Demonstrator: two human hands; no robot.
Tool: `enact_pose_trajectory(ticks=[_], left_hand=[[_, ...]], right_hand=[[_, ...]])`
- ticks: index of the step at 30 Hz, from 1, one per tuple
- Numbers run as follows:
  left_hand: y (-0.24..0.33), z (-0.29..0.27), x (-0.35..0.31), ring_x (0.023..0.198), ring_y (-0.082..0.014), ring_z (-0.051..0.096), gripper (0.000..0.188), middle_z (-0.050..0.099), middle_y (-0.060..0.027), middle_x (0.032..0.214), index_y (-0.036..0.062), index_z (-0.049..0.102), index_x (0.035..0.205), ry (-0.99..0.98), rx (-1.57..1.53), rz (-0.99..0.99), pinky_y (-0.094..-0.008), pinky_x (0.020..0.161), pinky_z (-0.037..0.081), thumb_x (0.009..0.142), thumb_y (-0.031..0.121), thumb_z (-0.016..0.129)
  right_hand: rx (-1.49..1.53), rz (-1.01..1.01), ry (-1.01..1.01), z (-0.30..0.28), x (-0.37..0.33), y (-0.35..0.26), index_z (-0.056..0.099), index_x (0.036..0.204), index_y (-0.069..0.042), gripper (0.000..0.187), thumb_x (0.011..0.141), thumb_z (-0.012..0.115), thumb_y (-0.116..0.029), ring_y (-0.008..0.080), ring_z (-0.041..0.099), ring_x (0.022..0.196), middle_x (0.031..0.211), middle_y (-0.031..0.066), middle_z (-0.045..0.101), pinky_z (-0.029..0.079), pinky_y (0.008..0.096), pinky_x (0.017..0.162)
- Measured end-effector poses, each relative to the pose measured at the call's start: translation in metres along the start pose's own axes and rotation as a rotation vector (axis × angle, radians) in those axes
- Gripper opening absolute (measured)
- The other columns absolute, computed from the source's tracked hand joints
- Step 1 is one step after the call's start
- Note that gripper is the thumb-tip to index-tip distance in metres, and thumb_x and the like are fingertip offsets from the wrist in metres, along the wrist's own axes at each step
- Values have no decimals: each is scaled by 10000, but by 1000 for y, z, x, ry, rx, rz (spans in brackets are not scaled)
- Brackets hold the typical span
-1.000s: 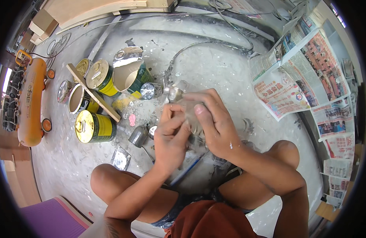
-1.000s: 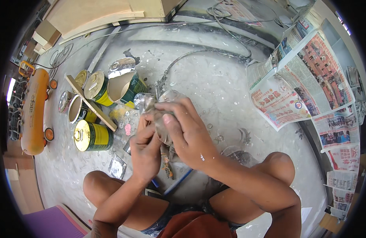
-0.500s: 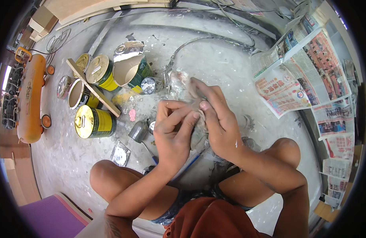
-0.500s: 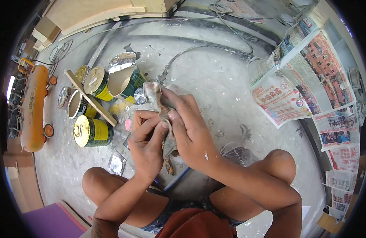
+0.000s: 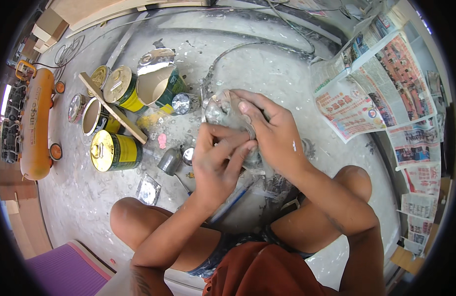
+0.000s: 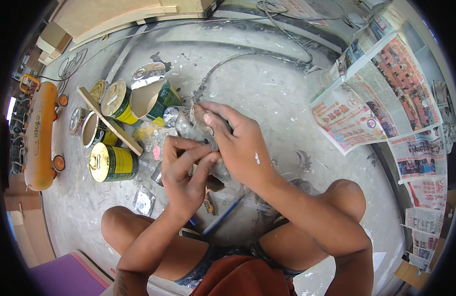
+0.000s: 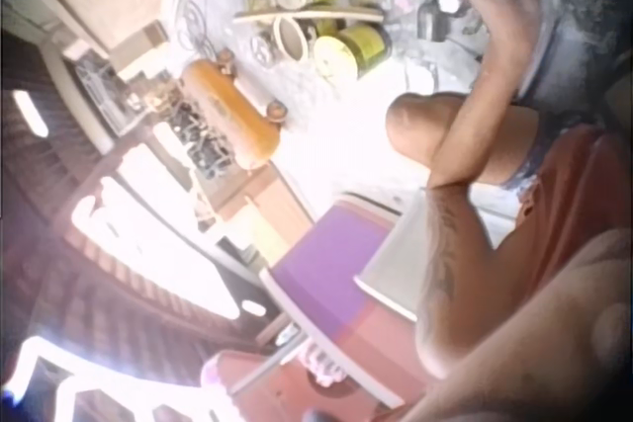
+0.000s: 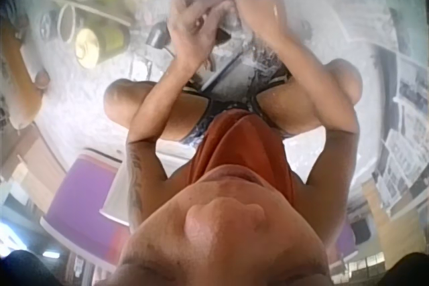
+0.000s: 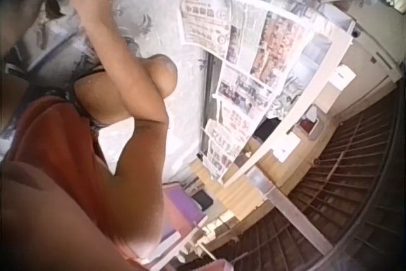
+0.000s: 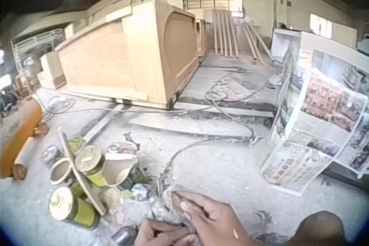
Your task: Cleaning a spray gun nozzle and cap with a rag and solvent, then assembling the spray gun and pouring paint into its cup.
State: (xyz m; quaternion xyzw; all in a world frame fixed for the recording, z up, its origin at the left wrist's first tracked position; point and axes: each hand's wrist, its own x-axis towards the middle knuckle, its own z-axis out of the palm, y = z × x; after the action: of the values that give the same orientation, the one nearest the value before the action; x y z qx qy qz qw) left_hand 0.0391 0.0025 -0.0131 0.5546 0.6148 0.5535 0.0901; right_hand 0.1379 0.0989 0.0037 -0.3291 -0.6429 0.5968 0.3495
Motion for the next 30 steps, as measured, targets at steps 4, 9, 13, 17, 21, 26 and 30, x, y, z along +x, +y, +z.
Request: enact_pose_trajectory(ticks=[4, 9, 13, 17, 21, 26, 30], left_hand=[[5, 1, 2, 841, -165, 546, 109, 568, -73, 935, -8, 728, 945, 4, -213, -259, -271, 725, 447, 841, 24, 735], [0, -3, -1, 817, -118, 487, 128, 516, -30, 903, -35, 690, 970, 67, -513, -484, -246, 767, 385, 939, 78, 640], [3, 1, -3, 842, -92, 488, 140, 523, -19, 913, -38, 705, 950, 128, -693, -595, -230, 739, 403, 928, 95, 666], [4, 6, -9, 829, -107, 494, 121, 526, -34, 913, -30, 708, 943, 132, -514, -600, -242, 732, 410, 915, 83, 676], [7, 7, -8, 810, -155, 527, 78, 572, -77, 895, -14, 725, 912, 137, -155, -326, -266, 709, 429, 857, 42, 725], [11, 4, -4, 826, -154, 526, 95, 568, -68, 899, -37, 717, 917, 79, -127, -264, -271, 729, 422, 827, -10, 731], [8, 1, 4, 791, -157, 542, 95, 590, -74, 892, -6, 738, 922, 107, -194, -348, -262, 680, 430, 831, 20, 742]], right_hand=[[172, 135, 106, -13, 12, 4, 602, 1213, 38, 315, 1017, 529, -197, 74, 575, 883, 1042, 64, 686, 470, 235, 805], [199, -55, 280, -15, 4, -21, 559, 1245, 23, 328, 1023, 505, -212, 141, 594, 996, 1065, 72, 649, 466, 284, 912], [-392, -445, -2, -1, -19, -11, 556, 1261, -1, 305, 975, 477, -75, 246, 574, 1116, 1223, 161, 577, 431, 324, 975], [-229, -224, -40, 5, -23, -3, 525, 1288, 31, 339, 975, 407, -25, 187, 536, 1177, 1235, 161, 578, 387, 313, 1036], [-28, -96, 0, 7, -23, -6, 541, 1276, 35, 349, 968, 380, 6, 165, 549, 1157, 1233, 139, 602, 397, 293, 1021], [49, -37, 12, 5, -17, -10, 518, 1303, 3, 354, 977, 380, 10, 195, 598, 1090, 1195, 143, 614, 444, 299, 956], [-101, -225, -28, 4, -19, 3, 505, 1332, -4, 391, 966, 370, 25, 211, 544, 1193, 1260, 157, 562, 390, 304, 1023]])
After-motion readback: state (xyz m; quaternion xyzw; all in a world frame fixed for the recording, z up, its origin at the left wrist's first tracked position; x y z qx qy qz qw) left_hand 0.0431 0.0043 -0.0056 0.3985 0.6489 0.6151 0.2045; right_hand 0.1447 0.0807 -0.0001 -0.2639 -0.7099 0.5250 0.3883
